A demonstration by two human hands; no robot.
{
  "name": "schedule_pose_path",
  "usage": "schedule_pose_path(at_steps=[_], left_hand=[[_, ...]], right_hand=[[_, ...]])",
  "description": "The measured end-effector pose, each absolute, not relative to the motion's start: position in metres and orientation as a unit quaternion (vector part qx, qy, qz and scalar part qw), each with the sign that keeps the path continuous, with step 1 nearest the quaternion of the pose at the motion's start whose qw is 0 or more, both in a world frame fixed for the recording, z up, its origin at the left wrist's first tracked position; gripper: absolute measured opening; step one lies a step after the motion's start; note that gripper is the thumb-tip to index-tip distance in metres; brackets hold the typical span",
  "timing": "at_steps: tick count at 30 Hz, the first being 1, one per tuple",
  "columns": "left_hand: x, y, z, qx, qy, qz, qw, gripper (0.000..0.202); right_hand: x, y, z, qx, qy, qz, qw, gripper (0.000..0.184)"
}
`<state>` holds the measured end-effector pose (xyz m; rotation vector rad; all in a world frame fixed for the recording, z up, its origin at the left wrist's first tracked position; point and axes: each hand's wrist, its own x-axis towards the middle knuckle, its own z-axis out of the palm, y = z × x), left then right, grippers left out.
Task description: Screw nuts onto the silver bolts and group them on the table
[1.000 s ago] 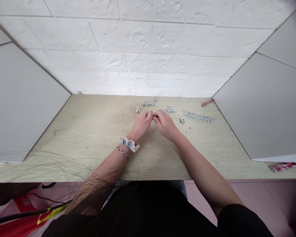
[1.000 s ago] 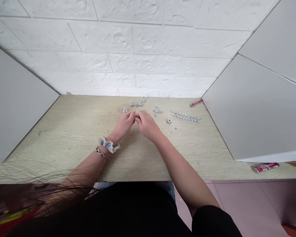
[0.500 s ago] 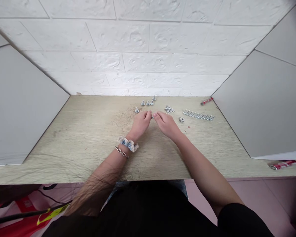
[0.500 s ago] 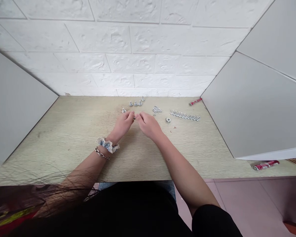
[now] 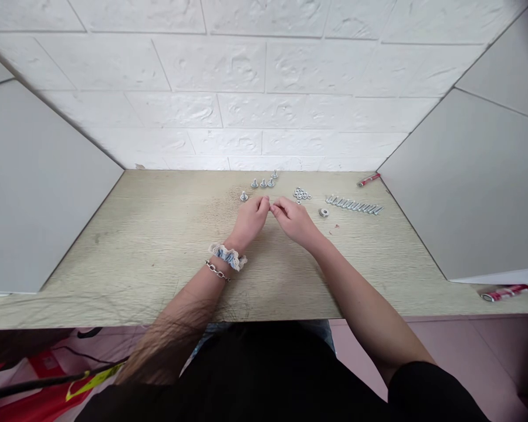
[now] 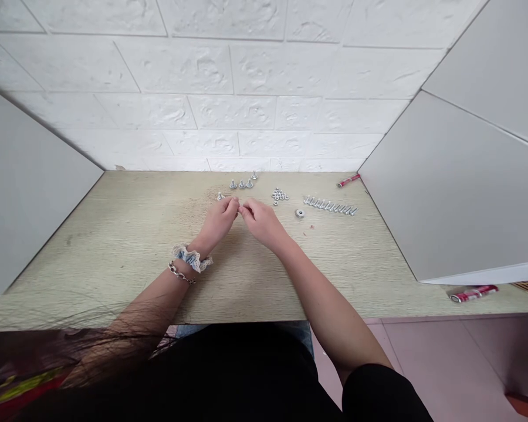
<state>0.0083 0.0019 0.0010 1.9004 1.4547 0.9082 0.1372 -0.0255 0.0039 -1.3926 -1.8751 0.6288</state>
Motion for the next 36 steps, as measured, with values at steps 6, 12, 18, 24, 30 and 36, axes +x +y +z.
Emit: schedule_pose_path(at_steps=[6, 12, 18, 24, 30, 36], left_hand=[[0.0094, 0.0003, 0.0015, 0.719, 0.532, 0.343, 0.286, 0.033], [0.0103, 0.0, -0.0002, 0.724, 0.53, 0.348, 0.272, 0.035], [0.0102, -0.0011, 0.001, 0.73, 0.521, 0.346, 0.274, 0.035], [0.0103, -0.0014, 0.0011, 0.73, 0.52, 0.351, 0.272, 0.036], [0.0102, -0.0002, -0.0011, 0.726, 0.525, 0.35, 0.274, 0.036], [0.0103, -0.0003, -0.0019, 0.725, 0.527, 0.359, 0.26, 0.036]], right_hand=[[0.1367, -0.0264, 0.0014, -0.512, -0.717, 0.264, 0.393, 0.011], [0.1383, -0.0276, 0.0048, -0.561, -0.682, 0.274, 0.382, 0.02], [0.1389, -0.0246, -0.0002, -0.545, -0.694, 0.297, 0.365, 0.044], [0.1383, -0.0237, 0.0006, -0.546, -0.7, 0.279, 0.367, 0.034], [0.1403, -0.0218, -0.0009, -0.554, -0.693, 0.303, 0.348, 0.036], [0.1385, -0.0216, -0.0037, -0.539, -0.691, 0.335, 0.346, 0.042]])
